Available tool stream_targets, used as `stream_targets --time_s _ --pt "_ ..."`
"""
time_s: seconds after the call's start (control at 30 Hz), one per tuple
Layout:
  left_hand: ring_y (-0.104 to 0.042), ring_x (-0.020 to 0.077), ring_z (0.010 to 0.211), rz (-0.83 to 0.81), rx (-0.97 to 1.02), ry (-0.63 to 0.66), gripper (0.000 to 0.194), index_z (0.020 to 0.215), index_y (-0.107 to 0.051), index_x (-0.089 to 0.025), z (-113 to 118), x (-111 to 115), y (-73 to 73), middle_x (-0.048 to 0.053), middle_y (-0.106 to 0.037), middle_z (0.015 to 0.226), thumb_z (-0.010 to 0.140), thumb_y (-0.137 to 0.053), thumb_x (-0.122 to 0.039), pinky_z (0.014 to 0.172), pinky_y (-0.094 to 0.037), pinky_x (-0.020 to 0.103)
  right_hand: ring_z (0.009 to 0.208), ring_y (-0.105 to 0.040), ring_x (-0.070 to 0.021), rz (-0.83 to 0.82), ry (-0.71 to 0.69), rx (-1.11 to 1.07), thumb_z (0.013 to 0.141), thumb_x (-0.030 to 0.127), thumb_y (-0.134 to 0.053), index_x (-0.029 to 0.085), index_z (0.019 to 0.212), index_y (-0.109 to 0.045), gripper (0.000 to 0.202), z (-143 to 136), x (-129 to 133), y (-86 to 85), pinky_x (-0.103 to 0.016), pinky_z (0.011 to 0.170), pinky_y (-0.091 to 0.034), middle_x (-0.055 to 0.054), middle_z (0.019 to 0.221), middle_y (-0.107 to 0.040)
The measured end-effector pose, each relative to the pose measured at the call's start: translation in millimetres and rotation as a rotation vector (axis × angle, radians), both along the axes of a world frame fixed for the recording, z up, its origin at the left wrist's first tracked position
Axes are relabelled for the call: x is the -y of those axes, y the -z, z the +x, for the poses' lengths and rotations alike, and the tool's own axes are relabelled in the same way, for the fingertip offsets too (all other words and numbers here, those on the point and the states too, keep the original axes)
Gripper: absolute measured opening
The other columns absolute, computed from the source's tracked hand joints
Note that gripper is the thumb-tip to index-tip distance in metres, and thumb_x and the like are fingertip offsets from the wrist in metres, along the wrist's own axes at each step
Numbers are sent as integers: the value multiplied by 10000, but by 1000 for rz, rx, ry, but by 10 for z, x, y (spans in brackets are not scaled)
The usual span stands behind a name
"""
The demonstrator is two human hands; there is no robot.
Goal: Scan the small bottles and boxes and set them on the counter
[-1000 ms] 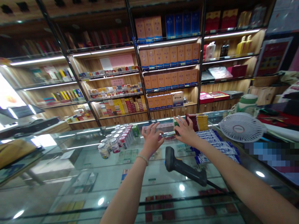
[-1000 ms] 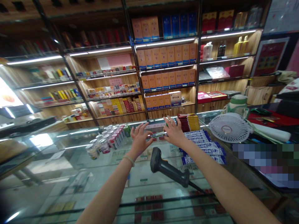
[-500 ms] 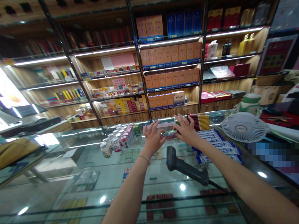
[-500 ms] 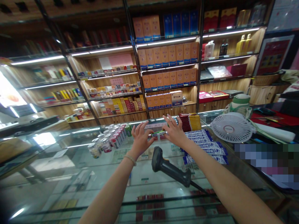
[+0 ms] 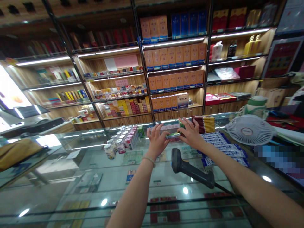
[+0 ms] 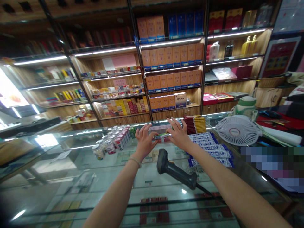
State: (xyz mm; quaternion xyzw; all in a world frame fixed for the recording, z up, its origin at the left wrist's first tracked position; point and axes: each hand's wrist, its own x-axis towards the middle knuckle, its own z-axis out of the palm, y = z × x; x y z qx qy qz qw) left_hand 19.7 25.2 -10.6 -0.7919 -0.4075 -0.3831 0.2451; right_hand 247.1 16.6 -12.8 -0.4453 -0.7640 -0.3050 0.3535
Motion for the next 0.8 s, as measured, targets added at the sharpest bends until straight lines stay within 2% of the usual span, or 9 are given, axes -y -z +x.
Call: stream_targets --time_s 0.13,0.23,0.43,0.53,0.63,0.7,0.8 --pt "-401 314 1406 19 28 2 185 942 -701 -302 10 11 0 68 -533 1466 781 -782 -346 1183 -163 587 1456 -324 -286 32 17 42 866 307 -643 250 963 -673 116 -23 -10 -10 -540 1194 -81 -98 1551 -460" --pt "-407 316 1399 25 54 2 182 928 -703 -300 4 22 3 62 -549 1447 771 -789 -332 1169 -202 583 1457 -324 -288 59 34 129 870 295 -630 243 968 -672 119 -53 -7 -86 -544 1201 -40 -98 1550 -465" --pt "-387 327 1409 -10 99 3 209 950 -714 -308 -3 46 -11 57 -530 1460 759 -797 -328 1163 -239 581 1480 -290 -306 -47 77 230 851 289 -641 246 1057 -673 213 -80 120 -285 -580 1204 -43 -89 1606 -384" --pt "-380 332 1411 -19 119 10 204 960 -723 -310 -3 63 -28 68 -523 1459 768 -789 -334 1163 -245 576 1492 -265 -314 -81 104 219 842 292 -660 254 1102 -671 263 -82 240 -337 -596 1203 -63 -85 1609 -379" --pt "-374 335 1412 -25 143 17 182 965 -730 -314 -6 73 -37 75 -511 1464 792 -768 -356 1160 -253 577 1501 -233 -331 -124 148 158 861 359 -658 242 1238 -641 395 -121 414 -373 -594 1197 -105 -114 1608 -371" --pt "-370 335 1412 -32 147 17 172 968 -734 -318 -6 75 -38 74 -499 1471 802 -760 -355 1157 -254 580 1499 -230 -340 -159 190 61 896 437 -614 224 1352 -582 504 -180 572 -384 -585 1185 -154 -138 1606 -367" --pt "-368 335 1412 -30 149 19 170 969 -736 -322 2 77 -35 72 -497 1467 805 -760 -359 1155 -255 581 1494 -248 -339 -234 228 -49 945 512 -506 251 1438 -512 557 -291 849 -345 -589 1165 -204 -124 1607 -370"
